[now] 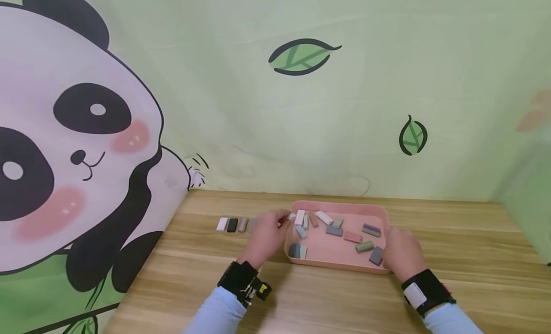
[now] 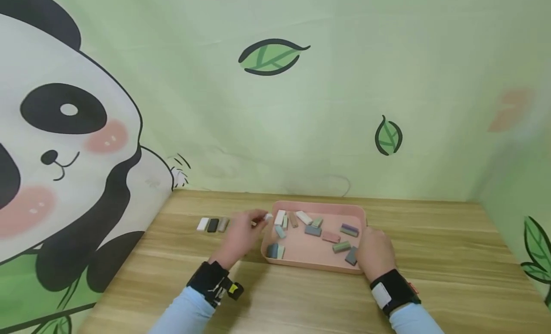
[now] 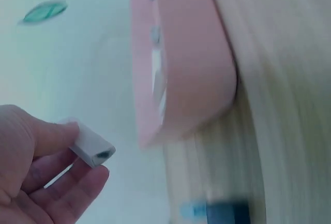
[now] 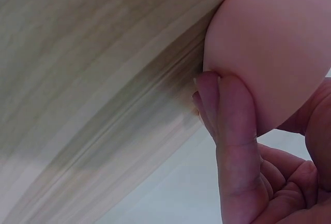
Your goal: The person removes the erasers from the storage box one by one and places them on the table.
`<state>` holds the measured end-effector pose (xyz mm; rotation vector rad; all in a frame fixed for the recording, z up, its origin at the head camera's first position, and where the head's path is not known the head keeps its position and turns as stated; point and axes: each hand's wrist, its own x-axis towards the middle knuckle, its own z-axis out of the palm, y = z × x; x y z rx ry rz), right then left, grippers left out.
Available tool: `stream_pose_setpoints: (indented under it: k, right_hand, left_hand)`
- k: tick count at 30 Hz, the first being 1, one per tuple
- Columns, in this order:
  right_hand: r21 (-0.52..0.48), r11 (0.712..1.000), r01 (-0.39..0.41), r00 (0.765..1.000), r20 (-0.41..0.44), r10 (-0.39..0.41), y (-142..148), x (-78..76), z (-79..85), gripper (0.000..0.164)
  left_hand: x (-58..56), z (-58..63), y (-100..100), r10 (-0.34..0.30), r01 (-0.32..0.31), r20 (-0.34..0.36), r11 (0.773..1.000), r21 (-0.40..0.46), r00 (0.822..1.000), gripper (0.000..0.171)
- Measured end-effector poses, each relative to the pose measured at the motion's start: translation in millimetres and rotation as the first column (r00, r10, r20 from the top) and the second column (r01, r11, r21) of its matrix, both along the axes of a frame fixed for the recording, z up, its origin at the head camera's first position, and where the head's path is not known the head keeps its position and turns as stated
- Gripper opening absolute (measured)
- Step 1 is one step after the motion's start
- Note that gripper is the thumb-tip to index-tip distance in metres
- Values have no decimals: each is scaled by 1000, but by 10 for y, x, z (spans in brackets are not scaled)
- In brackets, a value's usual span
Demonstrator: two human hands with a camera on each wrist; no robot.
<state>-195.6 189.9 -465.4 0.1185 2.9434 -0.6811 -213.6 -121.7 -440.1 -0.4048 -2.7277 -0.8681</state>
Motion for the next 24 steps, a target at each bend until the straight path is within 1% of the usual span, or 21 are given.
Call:
stream_pose_setpoints:
  k: [2,5,9,13,17,20,24]
  right_hand:
    - [4,1000,1,1000,-1,-1,0,3,8,19]
    - [3,1000,4,1000,8,-4,-7,12,20,19]
    - [10,1000,0,1000,10,0,-17,20,35,18]
    - [11,1000,-2,1000,5,2,1,23,33,18]
    - [16,1000,2,1000,17,-2,11,22,30,21]
    - [18,1000,3,1000,23,-3,6,17,29,22]
    - [17,1000,3,1000,21,-3,-11,13,37,21]
  left_hand:
    - [-7,13,-146,73,-74,16,996,55,997,19]
    - [-11,7,-348,162,-167,50,978,125,985,19]
    - [-1,-38,-571,236,-250,98,953,169,967,19]
    - [0,-130,-710,266,-293,160,939,180,951,19]
    - [-15,-244,-811,284,-312,180,938,152,942,15]
    - [-25,-319,-865,292,-324,217,937,129,931,13]
    - [-14,-372,-903,279,-338,322,930,144,905,15]
